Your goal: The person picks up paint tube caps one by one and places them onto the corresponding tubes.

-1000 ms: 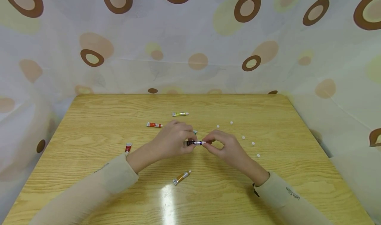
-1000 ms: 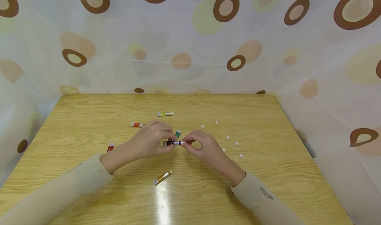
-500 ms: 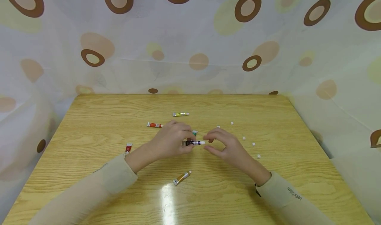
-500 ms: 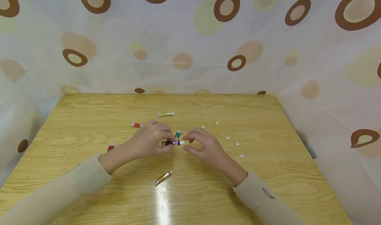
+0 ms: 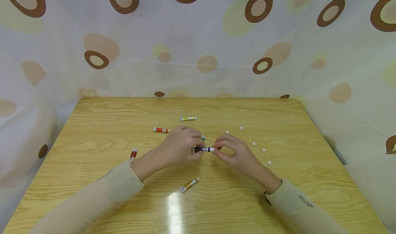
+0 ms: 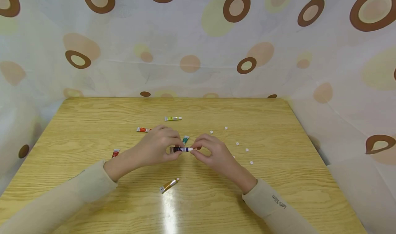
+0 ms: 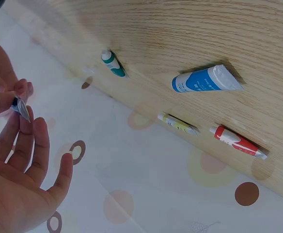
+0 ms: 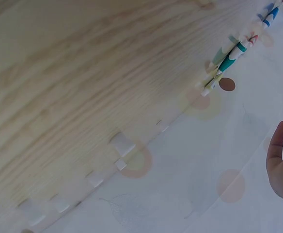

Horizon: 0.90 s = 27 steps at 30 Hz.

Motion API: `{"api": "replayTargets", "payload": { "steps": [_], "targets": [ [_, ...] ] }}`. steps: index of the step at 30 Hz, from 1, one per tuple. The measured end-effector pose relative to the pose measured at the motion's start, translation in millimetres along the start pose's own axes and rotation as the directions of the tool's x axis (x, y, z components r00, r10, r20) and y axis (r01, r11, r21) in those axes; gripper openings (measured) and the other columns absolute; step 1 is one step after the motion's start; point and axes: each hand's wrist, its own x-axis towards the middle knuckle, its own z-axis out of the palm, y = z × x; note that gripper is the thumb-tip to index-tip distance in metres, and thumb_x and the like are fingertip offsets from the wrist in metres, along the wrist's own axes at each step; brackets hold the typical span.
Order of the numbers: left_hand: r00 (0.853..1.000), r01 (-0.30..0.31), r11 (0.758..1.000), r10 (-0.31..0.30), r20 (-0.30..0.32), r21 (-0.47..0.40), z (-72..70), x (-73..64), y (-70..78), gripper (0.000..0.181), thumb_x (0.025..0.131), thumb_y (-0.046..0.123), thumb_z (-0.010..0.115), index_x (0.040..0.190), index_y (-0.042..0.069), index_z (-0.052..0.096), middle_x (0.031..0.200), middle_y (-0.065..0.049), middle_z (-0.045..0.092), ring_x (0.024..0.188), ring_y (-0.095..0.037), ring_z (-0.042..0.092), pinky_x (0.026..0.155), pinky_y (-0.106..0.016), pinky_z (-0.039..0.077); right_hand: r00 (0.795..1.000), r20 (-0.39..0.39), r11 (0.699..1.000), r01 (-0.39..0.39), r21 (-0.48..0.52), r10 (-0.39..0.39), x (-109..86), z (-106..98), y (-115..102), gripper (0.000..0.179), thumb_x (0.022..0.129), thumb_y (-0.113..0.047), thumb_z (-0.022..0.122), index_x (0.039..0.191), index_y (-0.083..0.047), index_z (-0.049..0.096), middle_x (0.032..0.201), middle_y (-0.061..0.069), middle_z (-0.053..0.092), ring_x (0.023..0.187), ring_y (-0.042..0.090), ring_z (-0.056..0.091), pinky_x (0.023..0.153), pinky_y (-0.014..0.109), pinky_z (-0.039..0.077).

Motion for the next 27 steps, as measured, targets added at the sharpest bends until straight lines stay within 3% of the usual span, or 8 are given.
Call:
{"api": "replayTargets", "payload": {
  "steps": [7, 12, 19, 27],
  "targets": [
    [1.000, 0.007, 1.000, -0.007, 0.013, -0.006, 0.0, -1.3, 0.3, 0.009, 0.084, 0.026, 0.083, 0.091, 0.021, 0.081, 0.089, 0.008, 0.073, 0.089, -0.012, 0.070, 0.092, -0.037, 0.056, 0.999, 0.009, 0.999, -0.037, -0.005, 0.037, -1.4, 0.3, 0.8, 0.020, 0.084, 0.000, 0.081, 0.101, -0.007, 0.075, 0.100, 0.003, 0.071, 0.088, 0.014, 0.066, 0.079, 0.030, 0.058],
    [0.999, 0.035, 0.999, -0.034, 0.040, -0.026, 0.4, -3.0, -1.1, 0.008, 0.085, 0.024, 0.081, 0.092, 0.020, 0.082, 0.088, 0.008, 0.073, 0.085, -0.011, 0.068, 0.093, -0.039, 0.056, 0.999, 0.000, 0.999, -0.041, -0.001, 0.041, -2.2, -1.5, -0.3, 0.033, 0.081, 0.000, 0.084, 0.111, -0.008, 0.072, 0.105, 0.005, 0.070, 0.089, 0.014, 0.065, 0.079, 0.021, 0.055],
    [0.995, 0.071, 0.996, -0.067, 0.071, -0.051, 0.0, -2.7, -3.4, 0.009, 0.087, 0.025, 0.080, 0.095, 0.021, 0.082, 0.091, 0.008, 0.073, 0.086, -0.010, 0.068, 0.096, -0.040, 0.055, 1.000, -0.012, 0.999, 0.013, -0.030, -0.014, -2.1, -0.8, 0.8, 0.033, 0.078, 0.004, 0.084, 0.107, -0.006, 0.071, 0.106, 0.005, 0.069, 0.087, 0.014, 0.064, 0.081, 0.016, 0.052],
    [1.000, 0.008, 1.000, -0.008, 0.004, -0.030, 0.0, -0.3, -1.4, 0.009, 0.084, 0.027, 0.083, 0.091, 0.021, 0.082, 0.088, 0.009, 0.073, 0.084, -0.009, 0.068, 0.092, -0.037, 0.056, 0.998, -0.015, 0.998, 0.059, -0.012, -0.059, 0.6, 0.1, 1.0, 0.028, 0.079, 0.007, 0.082, 0.101, -0.007, 0.071, 0.104, 0.006, 0.068, 0.086, 0.014, 0.064, 0.082, 0.014, 0.051]
  ]
}}
